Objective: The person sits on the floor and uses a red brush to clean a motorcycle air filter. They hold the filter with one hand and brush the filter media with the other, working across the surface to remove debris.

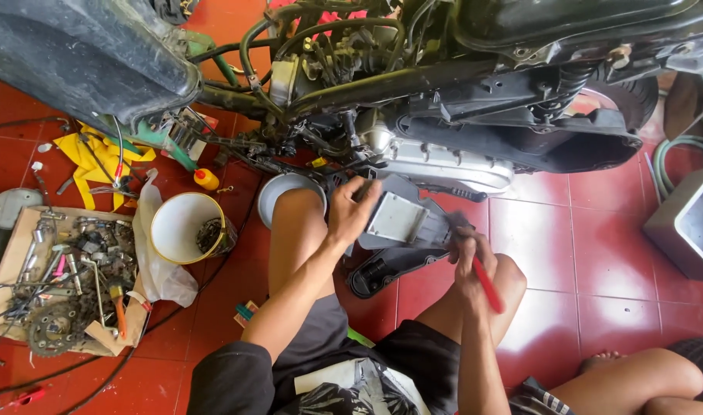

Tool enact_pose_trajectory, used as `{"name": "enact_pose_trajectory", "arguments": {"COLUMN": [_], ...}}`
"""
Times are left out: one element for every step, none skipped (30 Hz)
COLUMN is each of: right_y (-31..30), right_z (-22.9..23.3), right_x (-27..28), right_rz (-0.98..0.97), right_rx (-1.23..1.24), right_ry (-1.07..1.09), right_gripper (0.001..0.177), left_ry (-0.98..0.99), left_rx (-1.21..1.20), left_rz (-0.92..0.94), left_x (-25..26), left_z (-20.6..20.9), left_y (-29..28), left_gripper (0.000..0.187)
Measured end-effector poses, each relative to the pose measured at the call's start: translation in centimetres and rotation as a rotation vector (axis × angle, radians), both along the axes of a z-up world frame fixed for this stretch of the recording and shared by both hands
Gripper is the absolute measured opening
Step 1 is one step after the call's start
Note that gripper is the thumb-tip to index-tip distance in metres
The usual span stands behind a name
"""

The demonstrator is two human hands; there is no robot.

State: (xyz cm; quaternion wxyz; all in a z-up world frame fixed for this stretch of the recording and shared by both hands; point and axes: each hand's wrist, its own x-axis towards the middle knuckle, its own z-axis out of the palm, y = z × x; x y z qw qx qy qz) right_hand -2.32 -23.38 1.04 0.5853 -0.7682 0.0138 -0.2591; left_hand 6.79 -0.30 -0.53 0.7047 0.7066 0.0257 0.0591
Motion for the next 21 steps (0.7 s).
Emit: {"name": "enact_pose_trajectory", "arguments": {"right_y": [-0.5, -1.0, -1.5, -0.9, -0.3, 0.5, 1.0, 1.3, 1.7, 1.1, 0.5, 0.0, -0.5, -1.1, -1.6, -1.4, -1.2, -0.9, -0.7, -0.5, -0.2], "right_z": [-1.3, -2.5, -3.7, -3.9, -4.1, -4.3, -3.6, -3.0, -2.4, -2.4, -2.5, -2.6, -2.8, -3.0, -3.1, -2.5, -1.9, -1.4, -1.6, -1.7, -1.8], "right_x": [0.0, 0.0, 0.1, 0.2, 0.3, 0.6, 0.5, 0.5, 0.4, 0.9, 1.4, 2.1, 2.7, 3.2, 3.7, 4.5, 5.2, 5.7, 5.2, 5.4, 5.6], "right_rz": [-0.001, 0.037, 0.074, 0.073, 0.134, 0.196, 0.197, 0.148, 0.097, 0.099, 0.100, 0.096, 0.094, 0.057, 0.021, 0.011, 0.049, 0.093, 0.092, 0.087, 0.081], "right_rx": [0.001, -0.197, -0.395, -0.393, -0.574, -0.753, -0.750, -0.818, -0.885, -0.884, -0.813, -0.740, -0.738, -0.546, -0.355, -0.355, -0.250, -0.145, -0.145, -0.153, -0.161], "right_ry": [-0.002, -0.072, -0.141, -0.144, -0.238, -0.336, -0.342, -0.405, -0.468, -0.466, -0.438, -0.416, -0.417, -0.347, -0.276, -0.283, -0.195, -0.102, -0.103, -0.038, 0.027], "right_gripper": [0.027, 0.038, 0.052, 0.052, 0.050, 0.061, 0.061, 0.050, 0.041, 0.041, 0.037, 0.033, 0.033, 0.024, 0.016, 0.016, 0.016, 0.016, 0.016, 0.017, 0.019], "left_ry": [-0.002, 0.054, 0.111, 0.108, 0.143, 0.173, 0.167, 0.160, 0.152, 0.155, 0.125, 0.090, 0.089, -0.018, -0.124, -0.131, -0.223, -0.308, -0.310, -0.233, -0.157], "left_rx": [0.001, -0.095, -0.192, -0.190, -0.340, -0.488, -0.485, -0.524, -0.562, -0.561, -0.490, -0.414, -0.411, -0.221, -0.029, -0.027, -0.028, -0.030, -0.030, -0.113, -0.196], "left_rz": [-0.001, 0.054, 0.109, 0.109, 0.097, 0.087, 0.089, 0.095, 0.100, 0.101, -0.042, -0.186, -0.188, -0.280, -0.369, -0.377, -0.347, -0.310, -0.311, -0.308, -0.304], "left_x": [0.4, 0.9, 1.4, 1.3, 1.1, 1.0, 0.8, 0.6, 0.4, -0.6, -1.6, -2.3, -1.5, -0.6, 0.3, 1.0, 1.8, 2.3, 2.1, 2.4, 2.8], "left_z": [-0.4, -0.7, -1.0, 1.1, 3.2, 5.4, 5.9, 6.3, 6.8, 8.4, 10.1, 11.8, 9.9, 7.9, 6.0, 4.8, 3.5, 2.1, 1.7, 1.6, 1.4], "left_y": [0.3, 0.5, 0.6, 1.0, 1.4, 2.1, 2.2, 2.3, 2.3, 2.3, 2.2, 2.1, 3.0, 3.9, 4.7, 4.2, 3.7, 3.3, 3.3, 3.2, 3.2], "left_gripper": [0.026, 0.025, 0.026, 0.026, 0.023, 0.022, 0.022, 0.027, 0.035, 0.035, 0.038, 0.050, 0.050, 0.048, 0.048, 0.048, 0.044, 0.050, 0.050, 0.045, 0.042]}}
